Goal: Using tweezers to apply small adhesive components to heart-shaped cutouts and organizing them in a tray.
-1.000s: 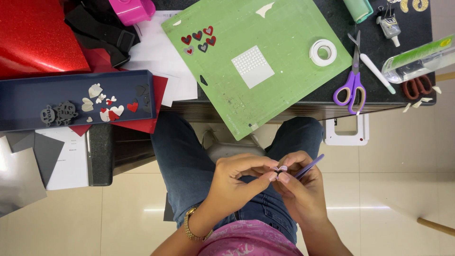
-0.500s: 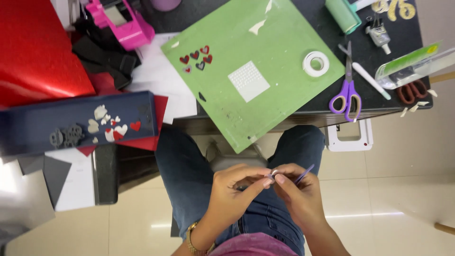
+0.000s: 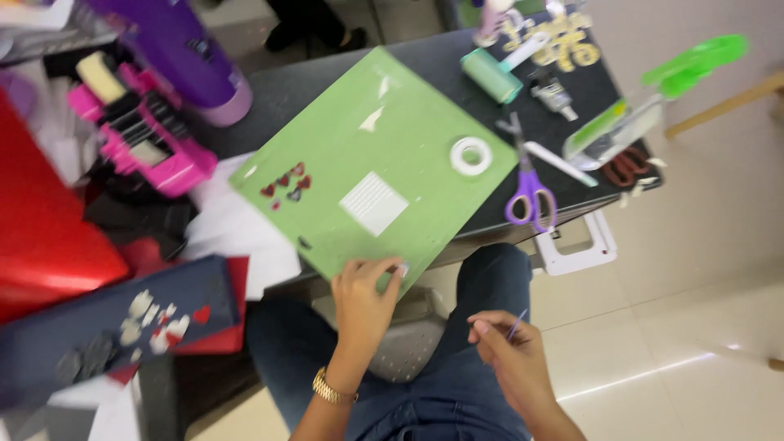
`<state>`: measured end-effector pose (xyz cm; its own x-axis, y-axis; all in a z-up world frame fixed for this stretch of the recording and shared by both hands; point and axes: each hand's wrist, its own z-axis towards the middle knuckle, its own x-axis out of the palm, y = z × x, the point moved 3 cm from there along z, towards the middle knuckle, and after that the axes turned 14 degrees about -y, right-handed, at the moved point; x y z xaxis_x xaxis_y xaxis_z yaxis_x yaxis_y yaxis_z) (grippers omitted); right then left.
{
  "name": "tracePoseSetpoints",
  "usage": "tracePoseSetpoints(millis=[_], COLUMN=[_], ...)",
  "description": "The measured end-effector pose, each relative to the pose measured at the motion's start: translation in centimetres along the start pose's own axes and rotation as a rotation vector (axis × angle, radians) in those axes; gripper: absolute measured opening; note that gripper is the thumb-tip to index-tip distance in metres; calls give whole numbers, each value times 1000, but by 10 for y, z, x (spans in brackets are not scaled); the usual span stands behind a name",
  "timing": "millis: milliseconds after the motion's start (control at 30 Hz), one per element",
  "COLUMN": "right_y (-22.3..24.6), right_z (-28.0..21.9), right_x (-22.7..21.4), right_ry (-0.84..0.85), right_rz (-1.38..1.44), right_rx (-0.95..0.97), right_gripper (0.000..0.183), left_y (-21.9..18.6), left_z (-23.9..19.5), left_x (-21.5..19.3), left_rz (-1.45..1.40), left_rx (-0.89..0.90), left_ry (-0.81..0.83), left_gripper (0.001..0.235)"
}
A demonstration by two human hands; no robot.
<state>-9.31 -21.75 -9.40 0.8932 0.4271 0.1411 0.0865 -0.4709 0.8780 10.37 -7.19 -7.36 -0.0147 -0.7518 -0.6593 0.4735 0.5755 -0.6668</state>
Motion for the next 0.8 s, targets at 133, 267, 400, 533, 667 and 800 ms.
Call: tracePoseSetpoints(millis=[133,267,400,533,667,800], right_y=[-29,-29,-12,1,18,23], right_z=[11,18,11,4,-5,-9], right_x=[-8,-2,20,32,36,37], right_ry=[-109,-71,2,28,-23,-96], right_rz=[47,-5,6,15,-53,-169], right_rx=[-24,-13,-35,-187,-290,-243], right_gripper=[16,8,8,11,10,15], left_y=[16,20,6,-30,-28,4], left_z=[1,-4,-16,-39,-45,-58], left_x=[15,19,14,16,33,58], left_rz=[204,354,350,60,-154,-177], left_rx=[172,205,440,836,777,813], left_ry=[-63,-234,-345,-198,-104,-8], left_gripper=[18,15,21,41,22,36])
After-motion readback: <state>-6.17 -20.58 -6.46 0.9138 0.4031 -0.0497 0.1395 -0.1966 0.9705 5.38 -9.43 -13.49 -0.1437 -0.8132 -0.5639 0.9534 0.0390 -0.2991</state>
